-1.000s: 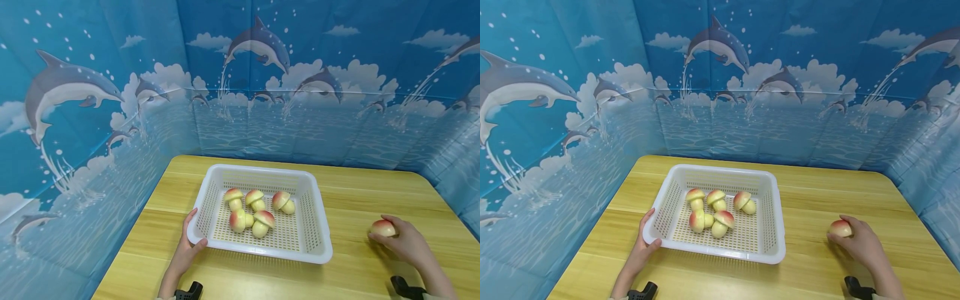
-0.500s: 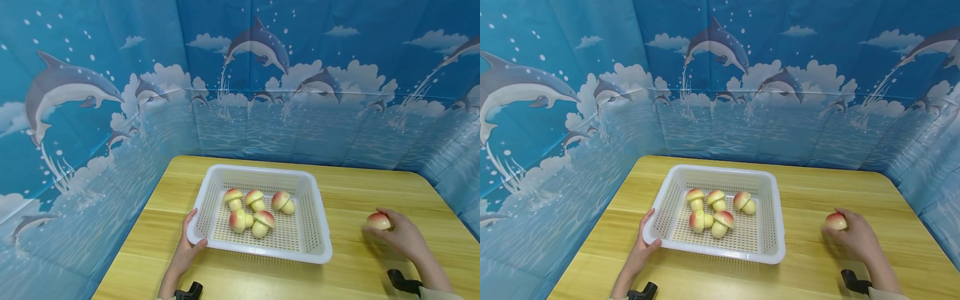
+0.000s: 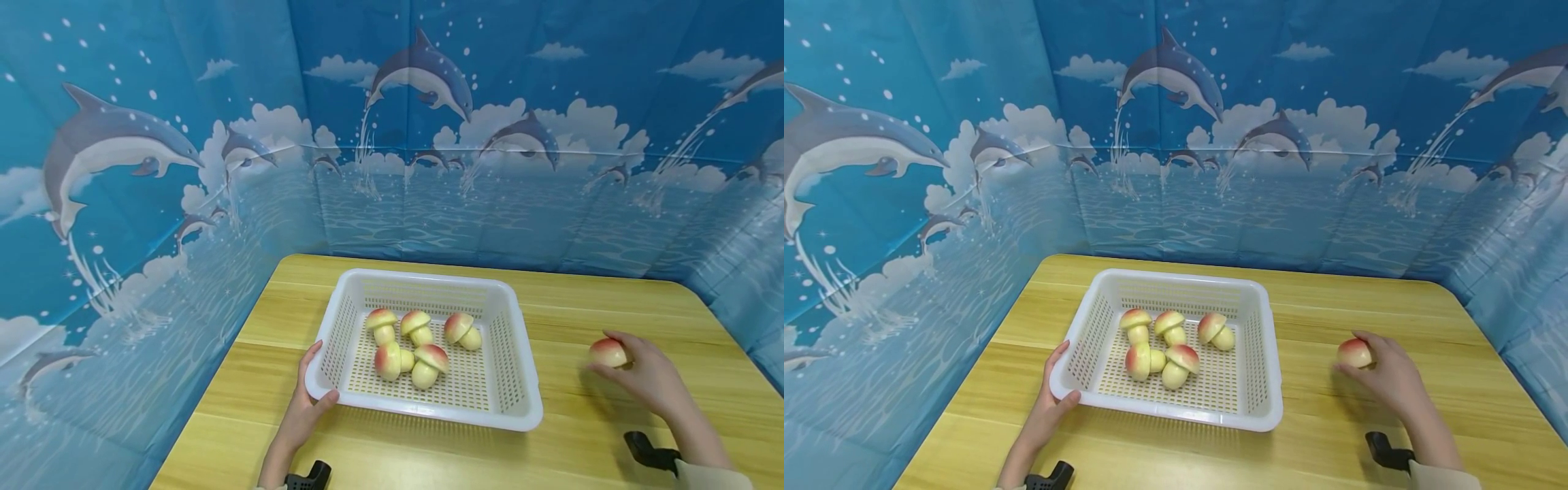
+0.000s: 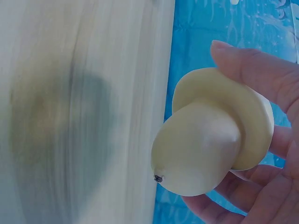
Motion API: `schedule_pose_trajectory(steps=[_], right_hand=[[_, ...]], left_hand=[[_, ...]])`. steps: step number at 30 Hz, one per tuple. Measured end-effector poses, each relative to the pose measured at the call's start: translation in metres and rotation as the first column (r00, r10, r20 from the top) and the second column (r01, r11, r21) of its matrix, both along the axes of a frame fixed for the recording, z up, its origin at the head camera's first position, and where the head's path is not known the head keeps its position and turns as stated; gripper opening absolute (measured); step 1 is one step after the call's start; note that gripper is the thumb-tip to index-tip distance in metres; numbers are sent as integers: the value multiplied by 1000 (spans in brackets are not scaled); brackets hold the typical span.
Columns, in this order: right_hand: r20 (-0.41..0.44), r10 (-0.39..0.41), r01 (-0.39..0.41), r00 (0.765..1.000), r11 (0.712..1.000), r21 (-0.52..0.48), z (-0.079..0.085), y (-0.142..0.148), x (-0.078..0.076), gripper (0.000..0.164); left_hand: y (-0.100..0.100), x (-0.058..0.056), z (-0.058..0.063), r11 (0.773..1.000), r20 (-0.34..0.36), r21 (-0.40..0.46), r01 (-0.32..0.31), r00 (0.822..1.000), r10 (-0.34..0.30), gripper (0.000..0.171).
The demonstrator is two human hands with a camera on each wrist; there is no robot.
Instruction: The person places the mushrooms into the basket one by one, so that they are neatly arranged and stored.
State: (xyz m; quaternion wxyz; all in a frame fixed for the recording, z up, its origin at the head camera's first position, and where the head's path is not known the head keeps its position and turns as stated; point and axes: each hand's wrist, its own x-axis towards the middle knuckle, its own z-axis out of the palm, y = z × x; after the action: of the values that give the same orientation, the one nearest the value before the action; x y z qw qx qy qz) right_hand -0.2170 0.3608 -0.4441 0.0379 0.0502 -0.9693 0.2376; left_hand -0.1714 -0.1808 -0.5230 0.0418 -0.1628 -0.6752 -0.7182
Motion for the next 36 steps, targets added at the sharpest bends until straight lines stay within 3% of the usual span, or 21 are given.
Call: schedule_pose_trajectory(steps=[10,23,36], right_hand=[[-46,11,-11,999,1000,12,5,-12,-3,80],[-160,88,-91,983,996,-12,17,-41,-13,74],[-179,135,-142,975,990,-27,26,-64,-17,72]], left_hand=[[0,-1,-1,1000,5,4,9,1000,-9,82],[-1,0,-2,1000,1,14,-1,1000,1,82],[-1,0,-1,1000,7,11,7,1000,-7,82]])
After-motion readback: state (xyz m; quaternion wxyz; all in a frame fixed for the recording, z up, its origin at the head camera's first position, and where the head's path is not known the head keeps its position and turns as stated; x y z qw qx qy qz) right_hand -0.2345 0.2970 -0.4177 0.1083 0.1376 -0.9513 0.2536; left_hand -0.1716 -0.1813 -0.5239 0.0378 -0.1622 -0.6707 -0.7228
